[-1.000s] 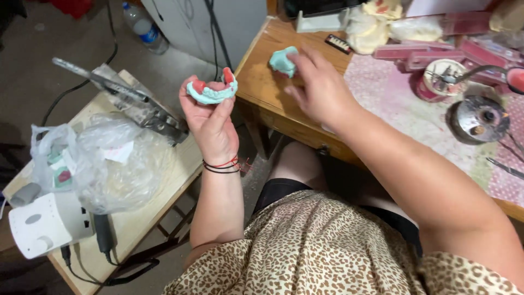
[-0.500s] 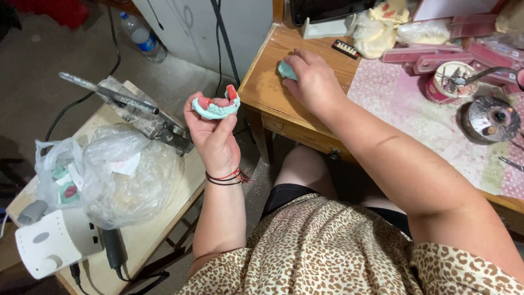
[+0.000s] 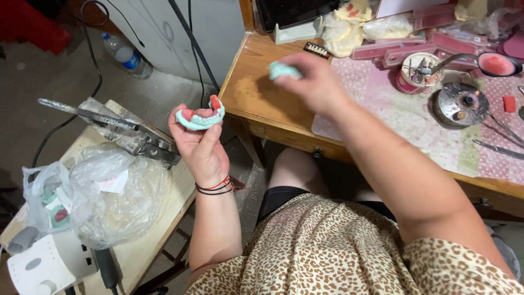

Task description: The person shapes a small piece of red material and attaches it to a light blue dental mold. They then apply a liquid from a bottle onto the mold and use a metal tool to spread and smooth the material over the surface.

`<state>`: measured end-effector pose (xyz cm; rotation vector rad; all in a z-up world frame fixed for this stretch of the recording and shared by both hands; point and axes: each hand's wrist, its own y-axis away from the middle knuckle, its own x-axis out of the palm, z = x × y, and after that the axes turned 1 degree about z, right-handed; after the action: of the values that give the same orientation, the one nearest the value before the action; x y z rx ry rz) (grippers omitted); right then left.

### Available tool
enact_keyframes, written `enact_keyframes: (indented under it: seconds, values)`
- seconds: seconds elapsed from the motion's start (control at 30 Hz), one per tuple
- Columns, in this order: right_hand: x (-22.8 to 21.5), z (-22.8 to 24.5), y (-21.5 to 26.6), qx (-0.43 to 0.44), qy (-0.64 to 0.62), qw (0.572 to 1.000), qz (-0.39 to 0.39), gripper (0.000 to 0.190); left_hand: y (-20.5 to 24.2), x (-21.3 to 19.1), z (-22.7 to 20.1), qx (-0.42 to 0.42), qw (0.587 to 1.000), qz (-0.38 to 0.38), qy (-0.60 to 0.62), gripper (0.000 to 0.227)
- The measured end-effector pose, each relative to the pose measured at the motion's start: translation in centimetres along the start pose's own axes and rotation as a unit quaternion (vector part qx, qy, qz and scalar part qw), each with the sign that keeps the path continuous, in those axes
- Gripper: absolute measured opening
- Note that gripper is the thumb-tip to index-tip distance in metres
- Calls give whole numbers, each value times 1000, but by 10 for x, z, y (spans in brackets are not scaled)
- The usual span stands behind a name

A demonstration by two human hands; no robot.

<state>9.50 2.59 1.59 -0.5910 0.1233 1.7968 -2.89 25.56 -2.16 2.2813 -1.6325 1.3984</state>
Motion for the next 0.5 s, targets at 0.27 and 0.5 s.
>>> enact_keyframes:
  seconds: [0.27,0.5]
  values:
    - [-81,3,73,309,-290,891,-162,52,-1,3,10,-23,1000,-7,0,63]
    - [-108,-62,110,185,302,922,-159,37,3,17,23,-37,999,-8,11,73]
